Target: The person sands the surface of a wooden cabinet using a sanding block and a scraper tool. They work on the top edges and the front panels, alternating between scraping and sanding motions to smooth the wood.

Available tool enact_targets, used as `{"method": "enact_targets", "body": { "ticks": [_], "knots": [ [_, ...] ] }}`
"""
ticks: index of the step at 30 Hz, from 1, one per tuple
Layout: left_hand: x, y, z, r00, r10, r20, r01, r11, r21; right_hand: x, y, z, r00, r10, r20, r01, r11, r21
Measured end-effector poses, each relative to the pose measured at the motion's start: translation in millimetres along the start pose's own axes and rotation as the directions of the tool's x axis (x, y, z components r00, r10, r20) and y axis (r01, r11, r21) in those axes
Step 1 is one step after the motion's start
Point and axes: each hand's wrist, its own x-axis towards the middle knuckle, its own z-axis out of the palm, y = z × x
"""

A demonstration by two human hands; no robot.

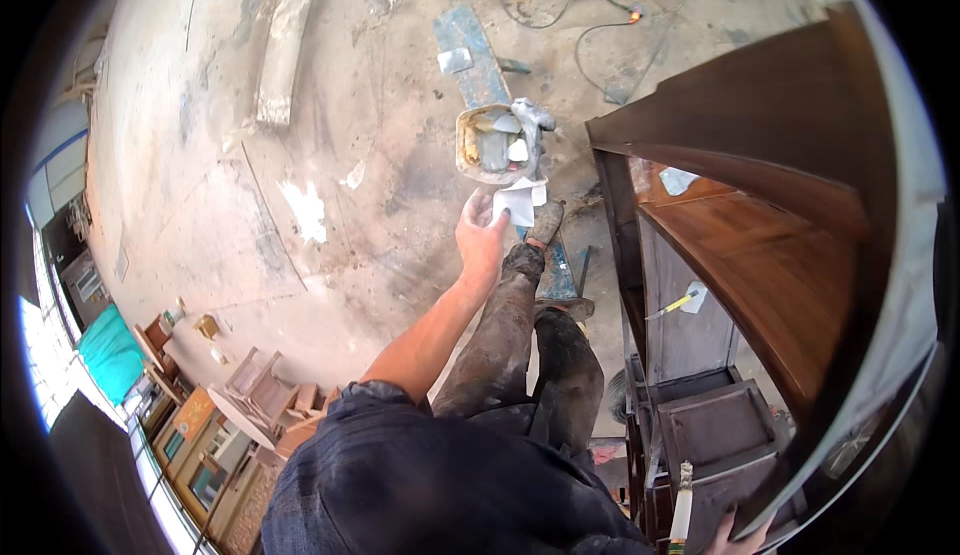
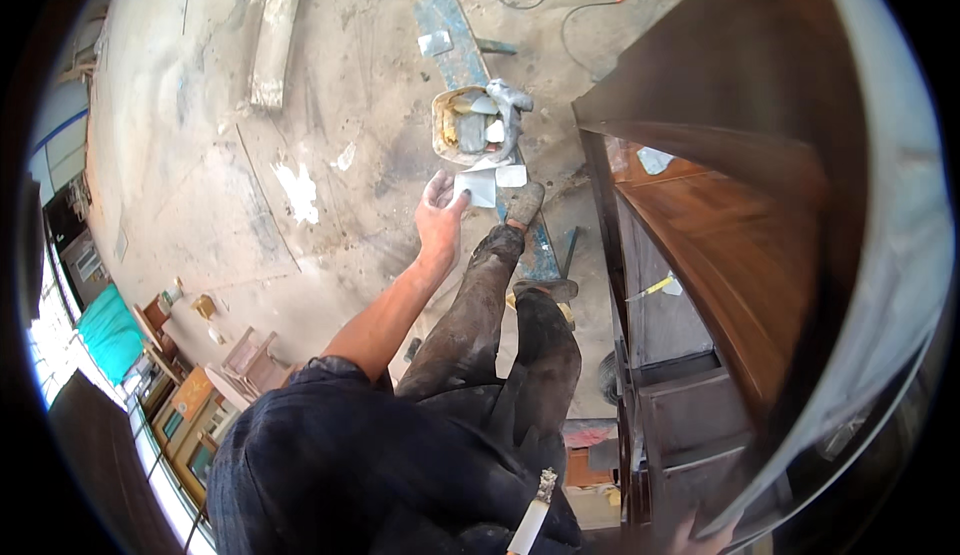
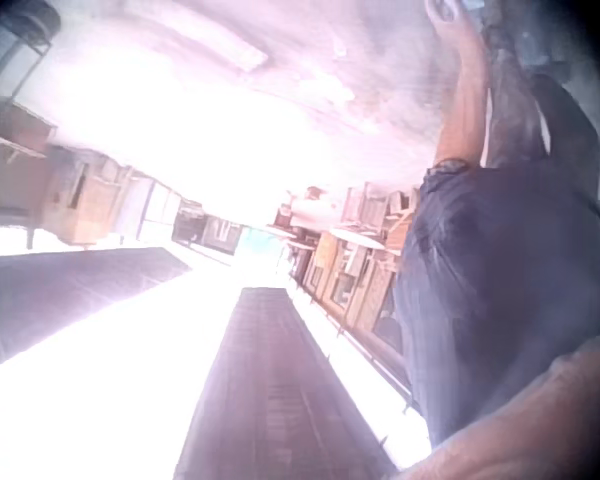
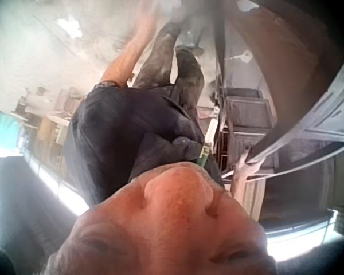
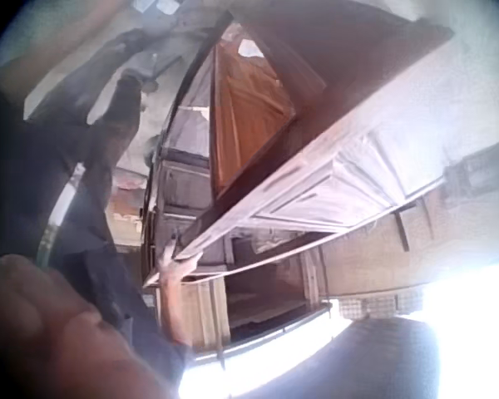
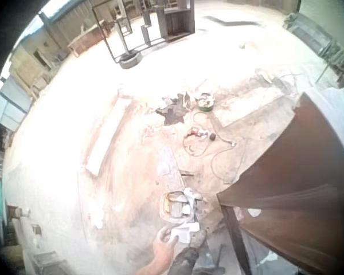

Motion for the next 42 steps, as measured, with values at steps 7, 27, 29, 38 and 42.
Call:
{"method": "enact_targets", "body": {
  "ticks": [7, 27, 29, 38, 42],
  "knots": [
    [-163.8, 160.4, -0.1, 0.824, -0.119, 0.554, 0.232, 0.963, -0.139, 8.2, -48.9, 12.1, 0.96, -0.14, -0.241, 0.217, 0.918, 0.331],
    [-418.4, 169.5, 16.4, 0.07, -0.297, 0.952, -0.494, 0.819, 0.292, -120.6, 5.7, 88.5, 0.941, 0.305, -0.149, 0.238, -0.282, 0.929],
    [-435.9, 167.3, 13.8, 0.031, -0.314, 0.949, -0.497, 0.819, 0.287, -126.9, 18.2, 88.1, 0.93, 0.356, -0.088, 0.219, -0.347, 0.912],
    [-470.5, 144.3, 25.4, -0.071, -0.138, 0.988, -0.466, 0.88, 0.09, -147.0, 41.5, 93.3, 0.818, 0.54, -0.199, 0.449, -0.382, 0.808],
    [-489.1, 136.6, 28.4, -0.386, 0.302, 0.871, -0.765, 0.423, -0.486, -151.2, 43.0, 98.2, 0.603, 0.723, -0.336, 0.477, 0.011, 0.879]
  ]
}}
